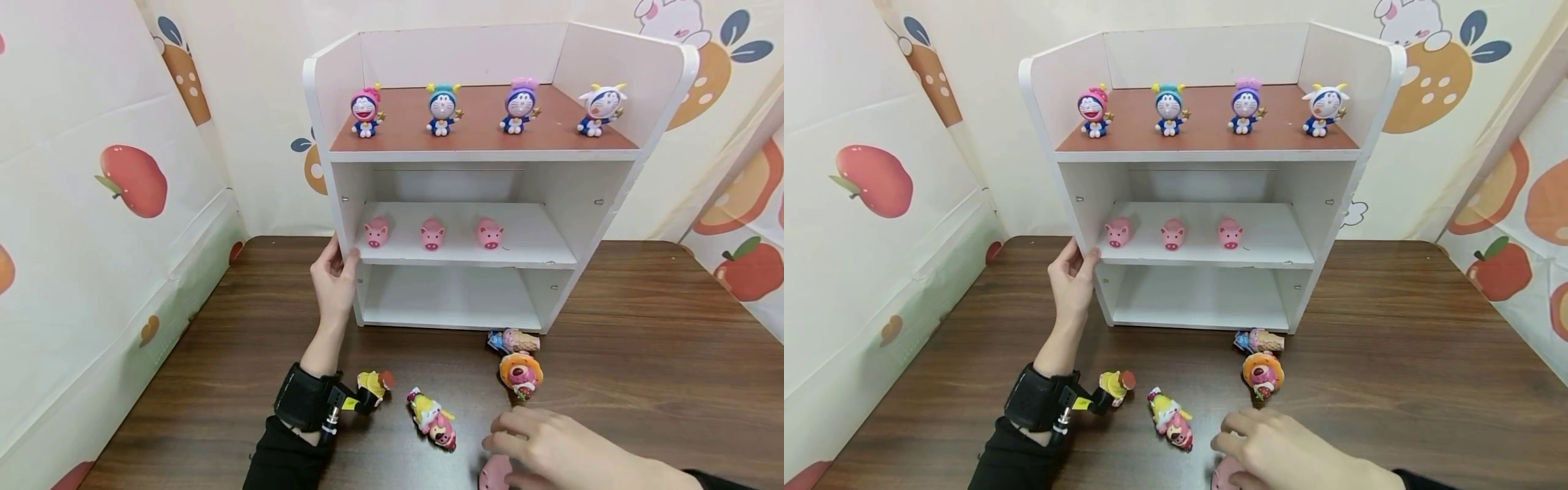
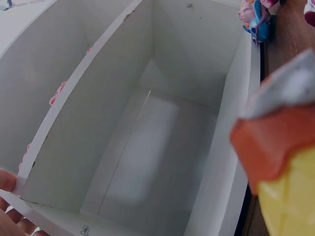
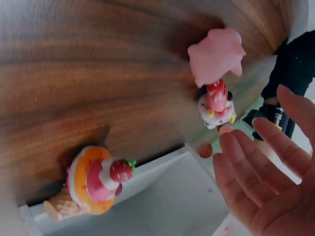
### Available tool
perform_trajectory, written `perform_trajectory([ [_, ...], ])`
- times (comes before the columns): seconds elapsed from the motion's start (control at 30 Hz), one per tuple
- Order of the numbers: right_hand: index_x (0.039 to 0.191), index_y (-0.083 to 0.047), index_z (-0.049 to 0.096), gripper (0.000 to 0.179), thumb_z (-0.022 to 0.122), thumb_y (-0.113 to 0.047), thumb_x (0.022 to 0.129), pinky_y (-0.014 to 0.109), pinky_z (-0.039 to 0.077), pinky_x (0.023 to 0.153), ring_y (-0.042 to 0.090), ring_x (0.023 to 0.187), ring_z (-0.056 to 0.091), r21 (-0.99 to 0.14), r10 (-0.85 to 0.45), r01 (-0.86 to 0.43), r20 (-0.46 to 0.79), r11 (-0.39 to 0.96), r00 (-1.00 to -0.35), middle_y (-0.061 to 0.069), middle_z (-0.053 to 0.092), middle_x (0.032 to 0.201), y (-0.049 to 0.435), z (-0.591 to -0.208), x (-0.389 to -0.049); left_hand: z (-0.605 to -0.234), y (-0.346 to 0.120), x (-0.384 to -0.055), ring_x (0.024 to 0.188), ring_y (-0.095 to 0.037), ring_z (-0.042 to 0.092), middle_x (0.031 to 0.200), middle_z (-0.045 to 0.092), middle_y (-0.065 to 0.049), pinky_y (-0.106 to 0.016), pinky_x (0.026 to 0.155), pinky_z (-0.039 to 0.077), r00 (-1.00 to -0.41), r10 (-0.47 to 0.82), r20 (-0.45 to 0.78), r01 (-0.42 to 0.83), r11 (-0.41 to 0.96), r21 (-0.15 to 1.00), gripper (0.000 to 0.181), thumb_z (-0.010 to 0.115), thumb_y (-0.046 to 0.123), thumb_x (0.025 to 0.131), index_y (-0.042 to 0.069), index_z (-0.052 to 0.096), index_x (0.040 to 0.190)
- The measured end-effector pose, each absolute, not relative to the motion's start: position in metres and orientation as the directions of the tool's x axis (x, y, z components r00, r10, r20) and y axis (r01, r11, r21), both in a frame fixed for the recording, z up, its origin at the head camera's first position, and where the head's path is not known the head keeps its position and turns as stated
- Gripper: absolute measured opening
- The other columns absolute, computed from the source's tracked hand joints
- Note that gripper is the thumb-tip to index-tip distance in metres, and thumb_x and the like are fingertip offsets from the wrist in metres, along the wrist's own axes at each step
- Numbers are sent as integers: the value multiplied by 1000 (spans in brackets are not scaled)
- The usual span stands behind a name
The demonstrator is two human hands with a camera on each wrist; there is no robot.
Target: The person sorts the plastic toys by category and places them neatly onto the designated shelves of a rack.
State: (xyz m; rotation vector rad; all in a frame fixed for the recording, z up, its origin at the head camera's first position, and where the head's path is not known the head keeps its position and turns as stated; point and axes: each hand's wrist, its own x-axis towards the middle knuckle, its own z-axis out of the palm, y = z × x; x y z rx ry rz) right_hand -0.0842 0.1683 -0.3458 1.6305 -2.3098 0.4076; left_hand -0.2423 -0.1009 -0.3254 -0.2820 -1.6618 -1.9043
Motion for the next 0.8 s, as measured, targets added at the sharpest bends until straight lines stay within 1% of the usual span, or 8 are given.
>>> perform_trajectory([
  [0.17,95,-17,60,24,65,-33,79,9,37,63,0,77,47,-131,-866,-940,365,316,-342,-11,49,89,170,-356,-79,-325,-100,-242,108,-27,49,121,48,-24,-34,88,40,-805,-292,516,554,-56,831,41,49,-10,81,-10,45,123],
  [0.27,98,-16,59,24,62,-33,81,8,37,62,0,77,47,-167,-875,-936,335,311,-350,-9,49,90,172,-363,-77,-330,-102,-248,107,-26,49,121,49,-23,-34,87,41,-792,-297,534,573,-56,818,42,49,-10,81,-9,46,122],
  [0.4,100,-18,58,23,61,-31,82,9,37,63,0,78,47,-165,-884,-935,309,314,-351,-9,50,90,172,-374,-76,-325,-101,-244,107,-28,49,120,49,-25,-36,87,40,-792,-290,537,574,-56,817,41,49,-11,81,-11,46,122],
  [0.6,101,-18,59,24,60,-33,82,10,37,63,2,79,46,-130,-891,-929,264,347,-370,-8,51,92,172,-383,-76,-311,-97,-231,108,-32,48,120,46,-30,-37,88,40,-802,-288,523,556,-42,830,41,46,-14,80,-16,43,120],
  [0.7,100,-18,60,24,62,-32,80,11,37,63,2,78,46,-108,-886,-928,278,356,-372,-9,51,91,172,-385,-76,-310,-97,-230,109,-31,47,120,46,-29,-38,89,39,-805,-286,520,551,-36,833,41,46,-14,80,-16,43,121],
  [0.8,99,-18,60,24,64,-31,79,10,36,63,1,77,46,-117,-884,-927,281,356,-375,-10,50,89,171,-387,-77,-311,-98,-230,108,-31,48,121,47,-28,-38,88,39,-805,-282,521,552,-36,833,41,46,-13,81,-15,43,121],
])
